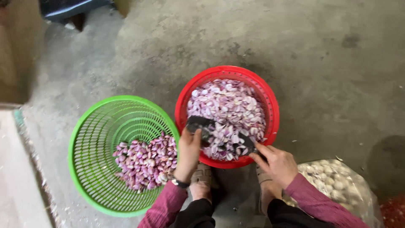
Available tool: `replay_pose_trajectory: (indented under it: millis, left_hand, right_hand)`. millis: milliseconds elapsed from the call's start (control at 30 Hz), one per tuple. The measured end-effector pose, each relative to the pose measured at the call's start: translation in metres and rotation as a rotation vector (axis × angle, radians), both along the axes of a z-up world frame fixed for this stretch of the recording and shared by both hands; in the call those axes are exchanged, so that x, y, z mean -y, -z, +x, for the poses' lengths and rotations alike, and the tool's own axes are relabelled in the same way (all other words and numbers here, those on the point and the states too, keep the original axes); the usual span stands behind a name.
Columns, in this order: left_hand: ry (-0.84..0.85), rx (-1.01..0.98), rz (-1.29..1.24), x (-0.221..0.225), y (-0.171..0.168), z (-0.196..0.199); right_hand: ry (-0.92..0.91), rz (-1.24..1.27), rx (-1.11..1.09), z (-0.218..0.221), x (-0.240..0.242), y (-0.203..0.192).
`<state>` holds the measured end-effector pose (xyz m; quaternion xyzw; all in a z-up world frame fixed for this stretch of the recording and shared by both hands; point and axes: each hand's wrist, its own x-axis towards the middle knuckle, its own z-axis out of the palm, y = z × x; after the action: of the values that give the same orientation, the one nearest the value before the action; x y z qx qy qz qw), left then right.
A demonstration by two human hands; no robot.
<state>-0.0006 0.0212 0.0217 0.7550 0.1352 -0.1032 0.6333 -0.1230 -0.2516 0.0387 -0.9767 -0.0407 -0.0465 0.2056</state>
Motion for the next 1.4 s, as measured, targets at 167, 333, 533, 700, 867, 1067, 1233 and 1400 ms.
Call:
replay_pose_trajectory:
  millis: [167,333,533,700,867,1067,1233,1400]
  left_hand:
    - [0.306,0.288,0.418,0.001,-0.020,-0.014]
    - [0.168,0.633,0.816,-0.074,0.013,0.024]
    - [0.187,0.269,1.050,-0.157,0.119,0.052]
    - [0.168,0.086,0.882,-0.143,0.080,0.053]
    - [-0.330,-0.160,-0.542,-0.095,-0.036,0.030]
    - [-0.320,-0.314,-0.916,-0.029,-0.005,0.002]
    - [-0.278,-0.369,-0.943,-0.016,-0.018,-0.001]
    - [-0.278,-0.459,-0.858,0.016,-0.137,0.013]
  right_hand:
    - [0.343,0.258,-0.413,0.002,0.002,-0.003]
    - [0.362,0.293,-0.387,0.002,0.006,-0.005]
    - [0.302,0.270,-0.394,0.003,-0.001,-0.006]
    - [0.241,0.238,-0.373,0.000,-0.004,-0.008]
    - [0.050,0.350,-0.233,0.001,-0.008,-0.009]
    - [-0.074,0.314,-0.020,0.010,-0.021,-0.010]
    - [-0.071,0.199,-0.007,0.004,-0.008,-0.006]
    - [-0.030,0.146,0.003,0.006,-0.005,-0.005]
